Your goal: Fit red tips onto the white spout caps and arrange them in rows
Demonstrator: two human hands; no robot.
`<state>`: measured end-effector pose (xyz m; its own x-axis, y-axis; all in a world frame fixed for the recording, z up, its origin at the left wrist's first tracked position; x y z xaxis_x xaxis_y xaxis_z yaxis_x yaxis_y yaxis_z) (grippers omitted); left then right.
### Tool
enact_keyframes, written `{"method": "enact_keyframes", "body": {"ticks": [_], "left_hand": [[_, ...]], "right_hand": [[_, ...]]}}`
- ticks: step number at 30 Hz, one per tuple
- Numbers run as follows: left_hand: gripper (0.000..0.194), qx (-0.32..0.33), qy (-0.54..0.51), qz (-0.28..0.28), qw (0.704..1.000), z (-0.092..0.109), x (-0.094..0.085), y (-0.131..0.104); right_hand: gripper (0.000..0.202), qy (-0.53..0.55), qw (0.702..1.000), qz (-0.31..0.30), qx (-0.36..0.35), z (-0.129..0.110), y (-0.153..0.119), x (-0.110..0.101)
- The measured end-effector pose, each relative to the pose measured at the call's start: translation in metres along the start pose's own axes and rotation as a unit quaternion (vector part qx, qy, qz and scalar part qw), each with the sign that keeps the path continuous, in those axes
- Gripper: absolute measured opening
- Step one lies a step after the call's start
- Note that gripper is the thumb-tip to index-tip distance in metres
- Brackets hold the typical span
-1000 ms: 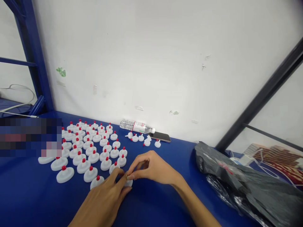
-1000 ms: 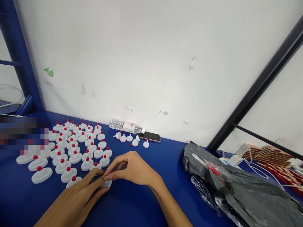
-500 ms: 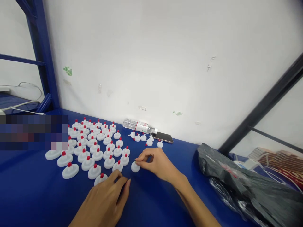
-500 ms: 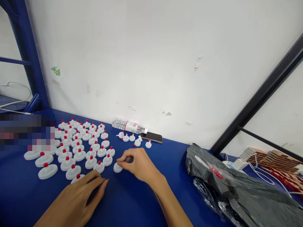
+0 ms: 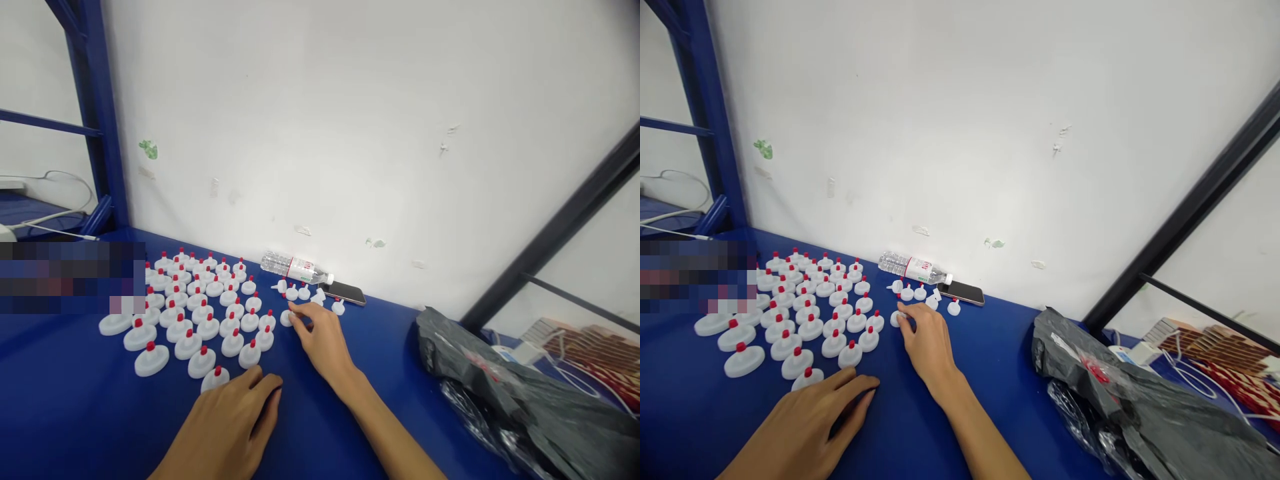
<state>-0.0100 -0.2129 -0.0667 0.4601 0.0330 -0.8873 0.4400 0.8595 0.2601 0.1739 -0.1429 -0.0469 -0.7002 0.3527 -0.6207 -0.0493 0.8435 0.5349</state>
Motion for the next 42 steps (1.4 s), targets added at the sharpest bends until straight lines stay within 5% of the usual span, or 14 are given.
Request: {"method": "enact_keyframes", "body": {"ticks": [12, 15, 22, 34, 42], "left_hand": [[0.043, 0.013, 0.005, -0.011, 1.000, 0.003, -0.001, 0.001], [0.043, 0.010, 0.002, -0.018, 1.000, 0.003, -0.001, 0.001], [0.044, 0.004, -0.005, -0.023, 1.000, 0.001, -0.001, 0.001], [0.044, 0.012, 0.001, -0.025, 1.000, 0.002, -0.002, 0.002], [0.043, 0.021, -0.008, -0.009, 1.000, 0.002, -0.001, 0.000]], "right_hand": [[0.078, 0.053, 0.987, -0.148, -0.025, 0.003, -0.006, 0.013], [0.082, 0.095, 0.985, -0.145, -0.017, 0.002, -0.004, 0.008], [0.057, 0.120, 0.992, 0.023, 0.043, 0.016, 0.017, -0.028], [0.007, -0.041, 0.995, -0.034, 0.090, 0.031, 0.009, -0.027], [0.015, 0.004, 0.997, -0.060, 0.037, 0.016, 0.014, -0.022]]}}
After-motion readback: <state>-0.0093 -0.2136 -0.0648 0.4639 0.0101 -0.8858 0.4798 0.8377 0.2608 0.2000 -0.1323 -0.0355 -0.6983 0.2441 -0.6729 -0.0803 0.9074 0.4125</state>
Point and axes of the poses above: each hand's wrist, its own y-axis towards the middle knuckle, its own x-axis out of the palm, z = x × y, the point moved 1 cm from there along y, towards the middle knuckle, and after that the axes turned 5 degrees about z, right-handed, at the moved point
